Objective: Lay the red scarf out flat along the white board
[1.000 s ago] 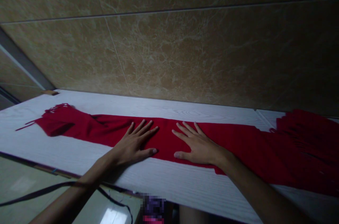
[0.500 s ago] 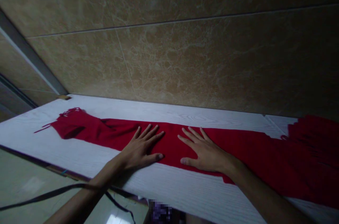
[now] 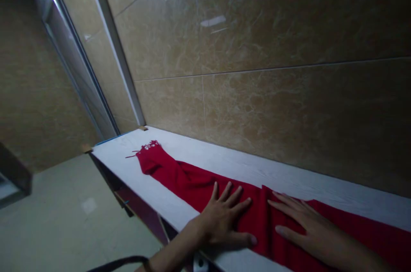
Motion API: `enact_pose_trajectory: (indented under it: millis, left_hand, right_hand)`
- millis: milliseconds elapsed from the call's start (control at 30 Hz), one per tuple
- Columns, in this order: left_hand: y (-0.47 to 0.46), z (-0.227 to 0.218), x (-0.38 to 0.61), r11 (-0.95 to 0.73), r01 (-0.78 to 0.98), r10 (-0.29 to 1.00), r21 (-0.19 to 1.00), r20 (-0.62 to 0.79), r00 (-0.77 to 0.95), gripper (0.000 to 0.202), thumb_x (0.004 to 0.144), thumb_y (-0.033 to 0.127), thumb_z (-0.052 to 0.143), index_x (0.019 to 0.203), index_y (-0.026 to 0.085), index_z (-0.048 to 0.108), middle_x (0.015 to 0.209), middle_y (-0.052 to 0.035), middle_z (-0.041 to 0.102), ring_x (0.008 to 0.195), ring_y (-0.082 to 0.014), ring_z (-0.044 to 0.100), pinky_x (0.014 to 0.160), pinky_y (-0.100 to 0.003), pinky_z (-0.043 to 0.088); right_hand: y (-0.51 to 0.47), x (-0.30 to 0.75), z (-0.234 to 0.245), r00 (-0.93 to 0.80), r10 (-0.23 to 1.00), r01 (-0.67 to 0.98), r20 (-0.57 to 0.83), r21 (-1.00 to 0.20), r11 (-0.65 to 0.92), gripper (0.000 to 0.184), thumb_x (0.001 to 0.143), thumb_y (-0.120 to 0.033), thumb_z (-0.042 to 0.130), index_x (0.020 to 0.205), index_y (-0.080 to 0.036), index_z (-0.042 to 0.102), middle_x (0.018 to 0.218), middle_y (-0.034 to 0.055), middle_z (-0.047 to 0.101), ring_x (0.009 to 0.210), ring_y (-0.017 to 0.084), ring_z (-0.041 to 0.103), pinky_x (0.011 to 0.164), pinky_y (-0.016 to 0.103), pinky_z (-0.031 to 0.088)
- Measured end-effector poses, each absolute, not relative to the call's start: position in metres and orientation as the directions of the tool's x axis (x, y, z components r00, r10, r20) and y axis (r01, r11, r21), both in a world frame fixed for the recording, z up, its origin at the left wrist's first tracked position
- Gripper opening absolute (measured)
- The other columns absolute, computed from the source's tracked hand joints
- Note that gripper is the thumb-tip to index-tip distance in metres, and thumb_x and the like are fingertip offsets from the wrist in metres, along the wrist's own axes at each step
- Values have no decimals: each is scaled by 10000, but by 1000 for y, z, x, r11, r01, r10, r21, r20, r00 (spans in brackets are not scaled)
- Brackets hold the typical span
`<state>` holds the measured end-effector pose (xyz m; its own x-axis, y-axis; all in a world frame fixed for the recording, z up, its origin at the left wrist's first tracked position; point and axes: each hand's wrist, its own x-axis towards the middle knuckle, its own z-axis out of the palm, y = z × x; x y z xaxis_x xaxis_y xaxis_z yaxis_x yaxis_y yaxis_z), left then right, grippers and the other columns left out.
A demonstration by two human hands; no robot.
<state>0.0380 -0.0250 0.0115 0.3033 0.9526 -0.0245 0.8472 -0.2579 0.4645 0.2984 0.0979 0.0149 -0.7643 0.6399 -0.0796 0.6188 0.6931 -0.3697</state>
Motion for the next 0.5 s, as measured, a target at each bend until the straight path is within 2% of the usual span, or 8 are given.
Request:
enact_pose_trajectory:
  millis: [100,167,233,300,333,367,433,500]
  left_hand:
    - [-32,12,45,-294,789,946,540,45,321,932,832,816,516,1602,366,246,1684,-101,133,1543,-410,-11,1156,-773,-89]
    - [-33,20,33,-266,786,963,558,125,237,805,878,732,550,1564,353,365,1658,-85,290,1547,-395,145,1198,-745,14]
    - [-33,32,0,-173,804,972,569,230,46,593,939,616,529,1436,294,559,1516,-89,544,1447,-347,424,1218,-625,249]
    - [-32,46,-53,-42,801,925,598,325,-195,438,966,511,465,1212,238,702,1257,-89,729,1188,-263,657,1070,-425,493]
    - [-32,53,-86,68,792,887,607,327,-327,400,950,486,464,1120,237,727,1166,-71,763,1097,-241,694,992,-369,537]
    - [-34,59,-120,145,783,851,605,327,-410,387,938,448,456,1095,219,726,1135,-80,770,1067,-246,700,952,-365,550]
    - [-42,70,-189,279,754,779,594,319,-540,363,897,359,452,1064,177,718,1114,-111,765,1067,-271,691,926,-384,545]
    - [-55,77,-250,436,690,688,578,279,-670,324,860,335,476,970,149,718,983,-130,769,962,-297,707,838,-400,551]
  right_hand:
    - [105,289,11,-762,643,581,68,-365,727,684,913,-708,522,1476,-319,532,1588,48,386,1477,356,315,1202,620,264]
    - [105,278,9,-770,623,545,137,-366,754,693,917,-700,521,1475,-289,538,1590,57,375,1477,348,312,1207,599,262]
    - [101,265,7,-781,596,504,188,-376,778,685,934,-689,500,1482,-279,529,1606,52,333,1482,339,294,1210,581,263]
    - [97,255,1,-781,581,477,229,-382,792,670,961,-670,458,1502,-277,500,1618,45,304,1485,334,281,1209,582,262]
    - [96,251,-4,-776,580,472,249,-382,795,670,972,-662,435,1515,-273,480,1620,45,297,1485,335,279,1205,590,263]
    - [96,249,-11,-766,585,474,268,-380,795,670,984,-653,409,1529,-267,458,1622,46,293,1486,335,275,1202,599,263]
    - [101,250,-29,-746,594,480,301,-376,793,663,1005,-625,358,1553,-256,415,1622,46,290,1487,332,266,1196,608,269]
    - [110,255,-50,-734,602,488,313,-372,789,647,1017,-597,330,1561,-254,399,1614,42,302,1482,330,271,1184,606,302]
